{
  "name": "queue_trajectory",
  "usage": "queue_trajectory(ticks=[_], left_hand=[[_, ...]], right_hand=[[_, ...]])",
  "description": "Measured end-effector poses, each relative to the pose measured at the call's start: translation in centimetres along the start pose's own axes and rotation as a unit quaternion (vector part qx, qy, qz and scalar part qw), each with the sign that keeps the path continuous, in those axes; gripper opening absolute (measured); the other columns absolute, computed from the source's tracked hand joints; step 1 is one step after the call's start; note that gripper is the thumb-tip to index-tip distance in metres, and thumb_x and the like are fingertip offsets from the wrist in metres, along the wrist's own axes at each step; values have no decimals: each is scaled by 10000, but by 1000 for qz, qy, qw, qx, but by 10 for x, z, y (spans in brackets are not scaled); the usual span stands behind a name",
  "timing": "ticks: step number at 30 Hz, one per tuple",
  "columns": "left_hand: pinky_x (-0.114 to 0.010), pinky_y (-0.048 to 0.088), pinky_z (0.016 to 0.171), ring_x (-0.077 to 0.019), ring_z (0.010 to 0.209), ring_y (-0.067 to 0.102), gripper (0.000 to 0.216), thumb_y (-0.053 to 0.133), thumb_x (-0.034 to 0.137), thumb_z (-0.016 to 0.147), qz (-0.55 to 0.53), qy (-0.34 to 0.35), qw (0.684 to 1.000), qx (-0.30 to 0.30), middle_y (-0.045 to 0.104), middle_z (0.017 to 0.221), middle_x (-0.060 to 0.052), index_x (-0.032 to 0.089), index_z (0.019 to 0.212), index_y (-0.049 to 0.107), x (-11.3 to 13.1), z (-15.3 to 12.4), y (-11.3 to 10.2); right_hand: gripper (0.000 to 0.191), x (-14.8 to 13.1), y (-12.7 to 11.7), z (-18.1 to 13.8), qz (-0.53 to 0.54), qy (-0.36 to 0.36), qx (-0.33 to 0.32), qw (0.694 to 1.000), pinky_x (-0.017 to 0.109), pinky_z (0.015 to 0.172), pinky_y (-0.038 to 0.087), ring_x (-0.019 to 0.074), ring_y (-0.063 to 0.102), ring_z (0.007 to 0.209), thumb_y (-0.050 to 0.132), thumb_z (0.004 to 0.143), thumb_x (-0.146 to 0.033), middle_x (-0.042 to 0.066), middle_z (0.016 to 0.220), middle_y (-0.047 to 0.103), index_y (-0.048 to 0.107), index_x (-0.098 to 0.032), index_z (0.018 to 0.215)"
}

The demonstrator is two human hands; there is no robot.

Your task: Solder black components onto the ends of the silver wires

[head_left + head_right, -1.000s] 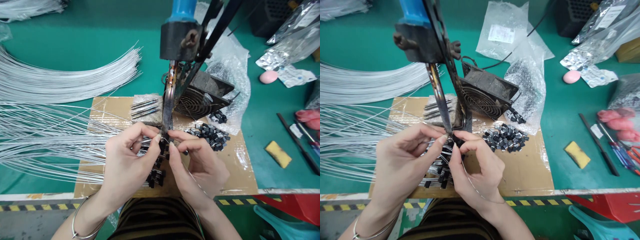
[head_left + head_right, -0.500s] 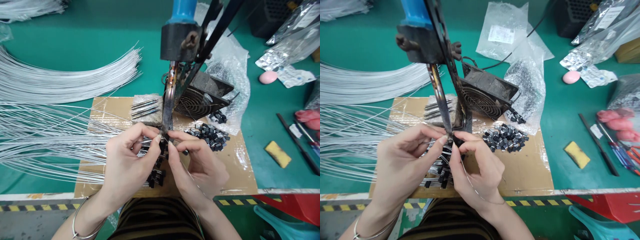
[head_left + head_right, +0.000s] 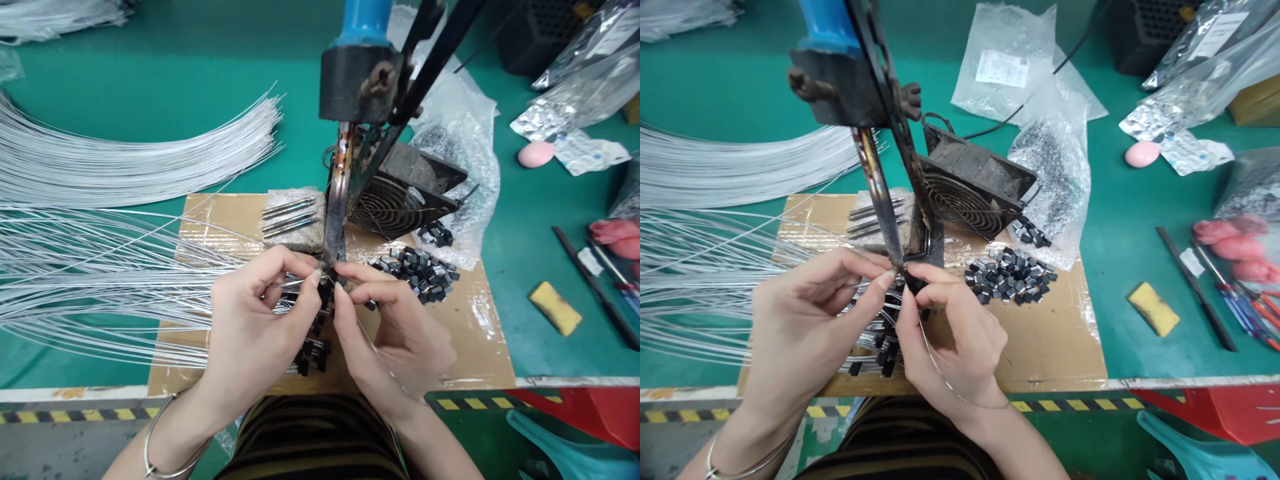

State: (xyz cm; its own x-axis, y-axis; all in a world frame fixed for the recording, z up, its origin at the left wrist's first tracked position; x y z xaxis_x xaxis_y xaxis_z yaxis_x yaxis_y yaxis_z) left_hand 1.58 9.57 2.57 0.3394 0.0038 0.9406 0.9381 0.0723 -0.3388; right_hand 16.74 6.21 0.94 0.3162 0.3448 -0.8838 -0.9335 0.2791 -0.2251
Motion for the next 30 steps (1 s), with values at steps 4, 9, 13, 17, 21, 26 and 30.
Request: queue_trajectory(ticks=[4,9,13,17,21,26,30], left_hand=[[-153,529,606,-82,725,695,148,718,88,863,-10,-2,1000,-7,766,843,41,217,791,702,-1,1,1],[-144,529,591,-77,711,686,154,709,85,865,0,4,1000,-2,758,825,40,218,786,705,1,0,1],[-142,523,582,-77,702,680,147,713,85,859,9,9,1000,-2,761,830,35,215,790,713,2,0,0],[-131,521,603,-74,736,693,154,710,76,862,4,5,1000,-3,762,837,40,212,790,711,1,0,1],[-117,521,617,-60,727,689,154,713,74,864,-1,5,1000,-6,761,833,48,209,789,709,1,0,1],[-111,522,613,-51,692,673,152,716,75,862,-6,11,1000,-9,758,825,51,207,788,705,0,1,1],[-131,520,588,-77,726,696,142,718,91,861,3,17,1000,0,764,836,36,216,795,718,-1,-1,0]], right_hand=[[304,1,0,-1,1,3,3,1000,354,924,661,209,796,1018,739,838,11,58,1120,804,663,-235,1000],[330,0,-1,-1,3,-1,5,1000,323,919,651,193,795,1017,746,821,35,50,1121,803,670,-226,1010],[316,0,0,-1,-7,-4,6,1000,321,894,658,194,797,1001,750,831,15,49,1118,807,670,-231,1012],[308,-1,0,-1,-13,-8,6,1000,319,907,658,191,798,1004,746,837,14,52,1116,808,668,-230,1008],[324,-1,0,0,-7,-13,7,1000,296,920,646,181,796,1007,749,817,41,57,1108,804,670,-211,1005],[312,-2,0,1,-17,-24,14,999,275,896,649,165,799,979,751,821,39,42,1084,807,679,-207,999],[314,-4,0,1,-22,-30,16,999,269,882,650,164,800,966,756,815,44,46,1075,810,686,-202,997]])
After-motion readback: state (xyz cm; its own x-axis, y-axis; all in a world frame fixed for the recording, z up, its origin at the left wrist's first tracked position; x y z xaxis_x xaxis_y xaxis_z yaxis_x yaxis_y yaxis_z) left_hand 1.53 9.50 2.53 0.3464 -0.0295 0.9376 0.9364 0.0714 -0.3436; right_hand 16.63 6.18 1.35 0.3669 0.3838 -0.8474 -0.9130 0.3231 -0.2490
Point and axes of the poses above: each hand's wrist, its own z-axis towards the middle knuckle, its own y-axis out of the palm, x = y × z, the point moved 6 cm from there along z, towards the middle knuckle
